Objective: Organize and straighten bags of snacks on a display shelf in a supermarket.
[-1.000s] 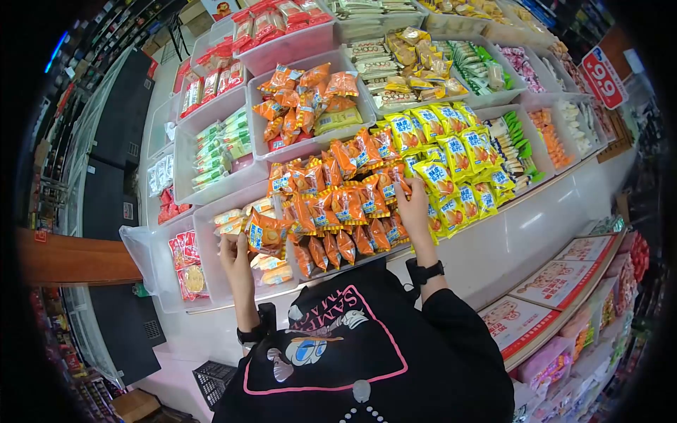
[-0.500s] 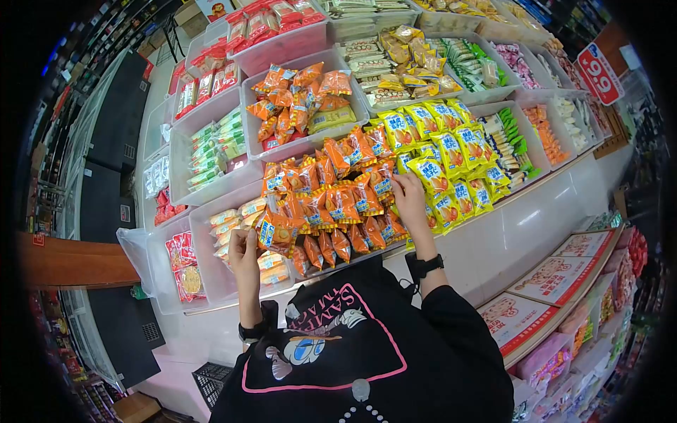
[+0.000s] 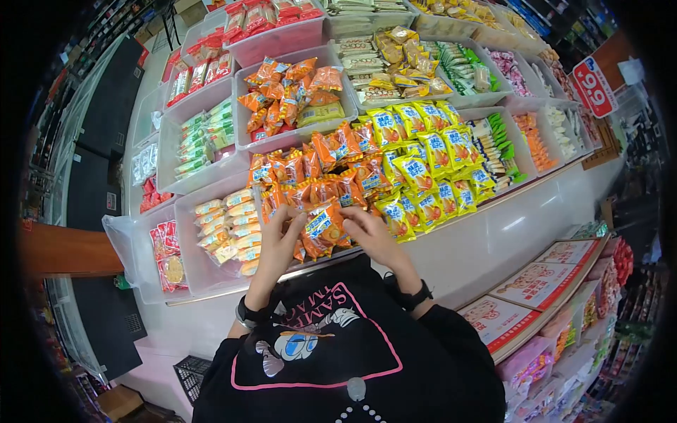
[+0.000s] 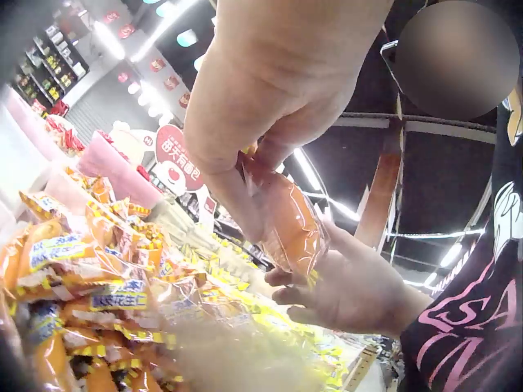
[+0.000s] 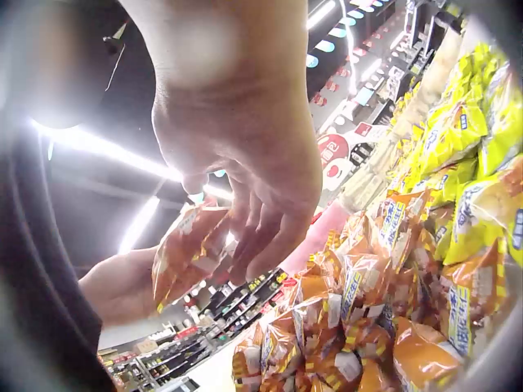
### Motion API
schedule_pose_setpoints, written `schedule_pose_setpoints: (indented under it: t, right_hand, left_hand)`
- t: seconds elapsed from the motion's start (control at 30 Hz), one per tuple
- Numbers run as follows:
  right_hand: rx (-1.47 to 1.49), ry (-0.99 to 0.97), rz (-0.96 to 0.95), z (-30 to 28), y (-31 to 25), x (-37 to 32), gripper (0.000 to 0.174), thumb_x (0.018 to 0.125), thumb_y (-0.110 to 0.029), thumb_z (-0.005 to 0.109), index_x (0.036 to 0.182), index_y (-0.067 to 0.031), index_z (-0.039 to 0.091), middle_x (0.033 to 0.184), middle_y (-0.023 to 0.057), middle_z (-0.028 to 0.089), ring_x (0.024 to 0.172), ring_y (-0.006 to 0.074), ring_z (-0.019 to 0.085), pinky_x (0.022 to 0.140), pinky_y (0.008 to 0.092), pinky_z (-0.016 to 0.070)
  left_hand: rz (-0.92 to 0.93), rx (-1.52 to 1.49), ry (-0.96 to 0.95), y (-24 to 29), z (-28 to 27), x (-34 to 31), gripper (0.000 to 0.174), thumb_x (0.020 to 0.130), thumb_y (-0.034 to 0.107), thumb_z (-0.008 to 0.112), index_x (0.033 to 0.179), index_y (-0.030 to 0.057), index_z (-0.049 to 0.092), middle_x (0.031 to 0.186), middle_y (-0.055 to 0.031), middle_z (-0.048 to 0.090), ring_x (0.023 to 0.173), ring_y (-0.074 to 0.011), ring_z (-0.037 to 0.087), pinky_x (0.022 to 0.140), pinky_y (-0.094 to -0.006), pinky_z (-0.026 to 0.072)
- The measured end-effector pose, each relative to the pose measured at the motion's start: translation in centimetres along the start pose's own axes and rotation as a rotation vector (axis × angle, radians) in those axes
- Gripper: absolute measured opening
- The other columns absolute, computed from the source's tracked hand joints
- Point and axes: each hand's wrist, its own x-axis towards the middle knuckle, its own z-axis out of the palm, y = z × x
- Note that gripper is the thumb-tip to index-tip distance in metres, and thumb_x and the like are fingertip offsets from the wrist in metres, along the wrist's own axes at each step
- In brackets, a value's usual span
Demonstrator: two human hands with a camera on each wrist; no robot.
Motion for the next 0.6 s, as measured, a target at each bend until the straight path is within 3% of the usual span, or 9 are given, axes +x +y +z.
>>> schedule_pose_setpoints:
  t: [0.07,0.17,0.23,0.33,0.37,0.43,0.53,0.57,0.6]
  right_hand:
    - [-0.078,-0.021,0.021,0.8,-0.2,-1.4,0.05,0.087,-0.036,0.06,0.118,0.0018,0.049,0.095,0.016,0.062,0.086,0.023,0.06,0.078,0.0326,0.0458]
    - [-0.176,0.019,-0.059,1.5,0.8,-2.0,0.053,0.086,-0.036,0.062,0.118,0.0031,0.047,0.099,0.0175,0.061,0.09,0.0231,0.06,0.08,0.0334,0.0457]
    - [0.022,-0.013,0.004,2.1,1.0,-1.9,0.055,0.083,-0.035,0.065,0.116,0.0046,0.048,0.102,0.0174,0.061,0.094,0.0221,0.06,0.082,0.0336,0.0455]
    - [0.021,-0.024,0.023,3.2,1.1,-2.0,0.053,0.081,-0.033,0.068,0.114,0.0043,0.049,0.102,0.0161,0.061,0.094,0.021,0.06,0.081,0.0333,0.0461]
    - [0.013,-0.044,0.035,4.2,0.9,-2.3,0.053,0.081,-0.033,0.068,0.114,0.0043,0.049,0.102,0.0161,0.061,0.094,0.021,0.06,0.081,0.0333,0.0461]
    - [0.023,-0.007,0.123,4.6,0.1,-2.4,0.052,0.079,-0.031,0.07,0.111,0.0044,0.049,0.102,0.0155,0.061,0.092,0.0209,0.06,0.08,0.0328,0.0467]
    - [-0.034,0.058,0.094,5.9,0.7,-2.8,0.05,0.079,-0.03,0.071,0.11,0.0039,0.05,0.098,0.0142,0.062,0.089,0.0204,0.061,0.079,0.0323,0.047]
    - [-0.015,0.101,0.235,5.7,0.6,-2.6,0.048,0.079,-0.029,0.071,0.108,0.0034,0.05,0.091,0.012,0.063,0.081,0.0182,0.061,0.07,0.0302,0.0486]
    - [-0.151,0.172,0.083,6.2,2.5,-3.2,0.044,0.081,-0.028,0.069,0.106,0.0032,0.05,0.084,0.0092,0.062,0.071,0.0143,0.061,0.059,0.0272,0.0476]
  left_hand:
    - [-0.025,-0.046,-0.087,0.1,1.5,-0.4,0.015,0.092,0.014,0.056,0.083,0.0031,0.051,0.072,0.0027,0.05,0.065,-0.0028,0.045,0.057,-0.0195,0.0383]
    - [-0.003,-0.028,-0.081,0.9,1.7,-1.1,0.015,0.091,0.015,0.058,0.085,0.0017,0.054,0.067,-0.001,0.054,0.06,-0.0044,0.048,0.053,-0.0217,0.0383]
    - [0.004,0.073,-0.112,1.8,1.2,-1.2,0.015,0.089,0.015,0.059,0.088,0.0005,0.056,0.064,-0.0066,0.059,0.056,-0.0068,0.051,0.05,-0.0239,0.0395]
    - [0.002,0.056,-0.128,0.7,0.5,-1.7,0.016,0.089,0.015,0.059,0.088,0.0001,0.056,0.064,-0.0077,0.06,0.055,-0.0075,0.051,0.051,-0.0244,0.0399]
    - [0.098,0.024,-0.096,-0.8,0.2,-1.8,0.016,0.089,0.015,0.059,0.087,-0.0001,0.057,0.062,-0.007,0.059,0.055,-0.0067,0.05,0.05,-0.0248,0.0388]
    - [0.08,0.014,-0.144,-0.2,-0.5,-1.5,0.015,0.089,0.015,0.06,0.088,0.0,0.057,0.062,-0.0062,0.058,0.056,-0.0068,0.05,0.05,-0.0251,0.0389]
    - [0.002,0.054,-0.193,-0.6,-2.6,-2.3,0.015,0.089,0.014,0.06,0.092,-0.0004,0.059,0.066,-0.0052,0.058,0.059,-0.0075,0.051,0.054,-0.026,0.0422]
    - [-0.038,-0.014,-0.192,-0.9,-3.9,-2.8,0.015,0.09,0.015,0.059,0.092,-0.0001,0.06,0.073,-0.0041,0.06,0.066,-0.0071,0.053,0.058,-0.0239,0.0428]
    - [-0.073,-0.052,-0.217,-0.7,-5.0,-2.5,0.016,0.091,0.016,0.057,0.093,0.0002,0.06,0.081,-0.003,0.062,0.072,-0.0066,0.055,0.063,-0.0218,0.0434]
